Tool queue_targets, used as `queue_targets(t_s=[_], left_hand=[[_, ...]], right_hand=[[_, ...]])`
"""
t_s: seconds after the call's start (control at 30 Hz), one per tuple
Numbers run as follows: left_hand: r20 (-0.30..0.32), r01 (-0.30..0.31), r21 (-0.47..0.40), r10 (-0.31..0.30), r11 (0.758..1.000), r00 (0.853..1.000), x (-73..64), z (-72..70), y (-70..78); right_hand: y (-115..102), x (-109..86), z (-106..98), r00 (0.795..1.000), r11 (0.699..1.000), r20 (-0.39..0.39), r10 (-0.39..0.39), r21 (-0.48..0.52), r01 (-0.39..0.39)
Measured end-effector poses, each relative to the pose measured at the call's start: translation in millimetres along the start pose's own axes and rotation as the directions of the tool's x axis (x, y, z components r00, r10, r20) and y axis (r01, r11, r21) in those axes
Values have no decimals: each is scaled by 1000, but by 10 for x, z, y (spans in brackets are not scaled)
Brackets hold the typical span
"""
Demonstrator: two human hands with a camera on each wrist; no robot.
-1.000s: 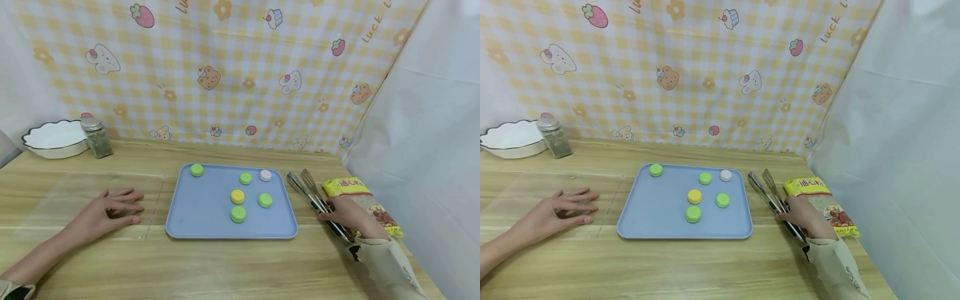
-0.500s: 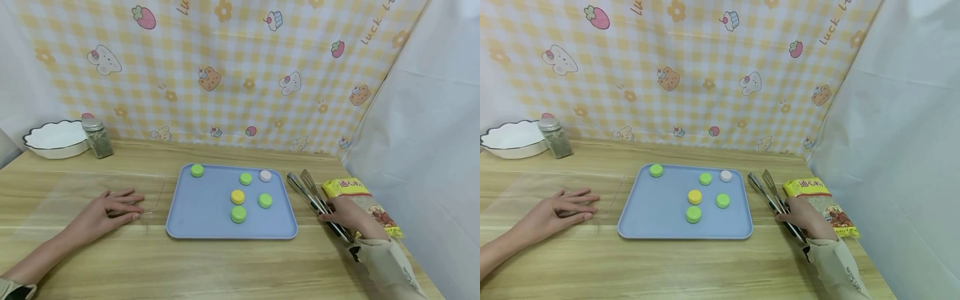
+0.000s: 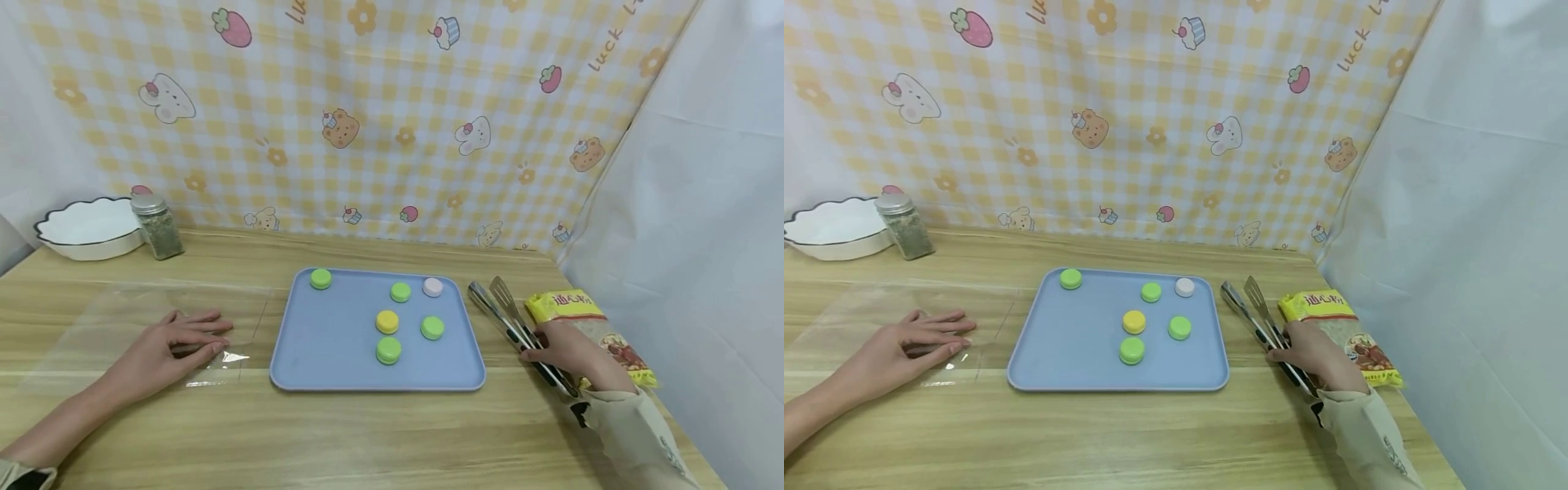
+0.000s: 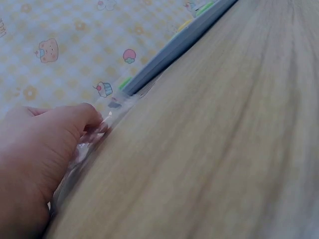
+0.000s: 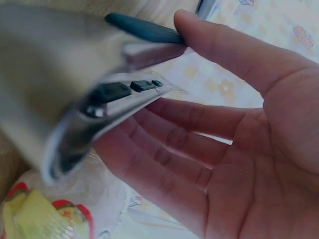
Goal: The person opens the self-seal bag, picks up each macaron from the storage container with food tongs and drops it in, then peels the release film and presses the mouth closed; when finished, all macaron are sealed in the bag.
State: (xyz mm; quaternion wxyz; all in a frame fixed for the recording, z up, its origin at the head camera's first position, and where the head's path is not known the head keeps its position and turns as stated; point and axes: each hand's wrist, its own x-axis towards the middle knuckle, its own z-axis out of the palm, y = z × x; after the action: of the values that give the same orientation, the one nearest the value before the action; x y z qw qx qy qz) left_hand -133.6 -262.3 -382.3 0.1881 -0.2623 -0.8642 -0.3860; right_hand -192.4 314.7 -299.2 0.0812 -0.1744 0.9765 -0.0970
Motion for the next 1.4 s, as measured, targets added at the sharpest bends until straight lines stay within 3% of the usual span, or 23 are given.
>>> queue_targets(t_s=[0.3, 0.43, 1.4], left_hand=[[-97, -45, 126, 57, 991, 994, 27, 1, 31], [-112, -48, 167, 68, 985, 991, 21, -4, 31], [-125, 17, 96, -4, 995, 992, -3, 7, 67]], right_hand=[[-28, -17, -17, 1000, 1000, 2, 12, -29, -12], [-27, -12, -27, 1000, 999, 19, 13, -37, -12], [-14, -16, -12, 1000, 1000, 14, -11, -13, 11]])
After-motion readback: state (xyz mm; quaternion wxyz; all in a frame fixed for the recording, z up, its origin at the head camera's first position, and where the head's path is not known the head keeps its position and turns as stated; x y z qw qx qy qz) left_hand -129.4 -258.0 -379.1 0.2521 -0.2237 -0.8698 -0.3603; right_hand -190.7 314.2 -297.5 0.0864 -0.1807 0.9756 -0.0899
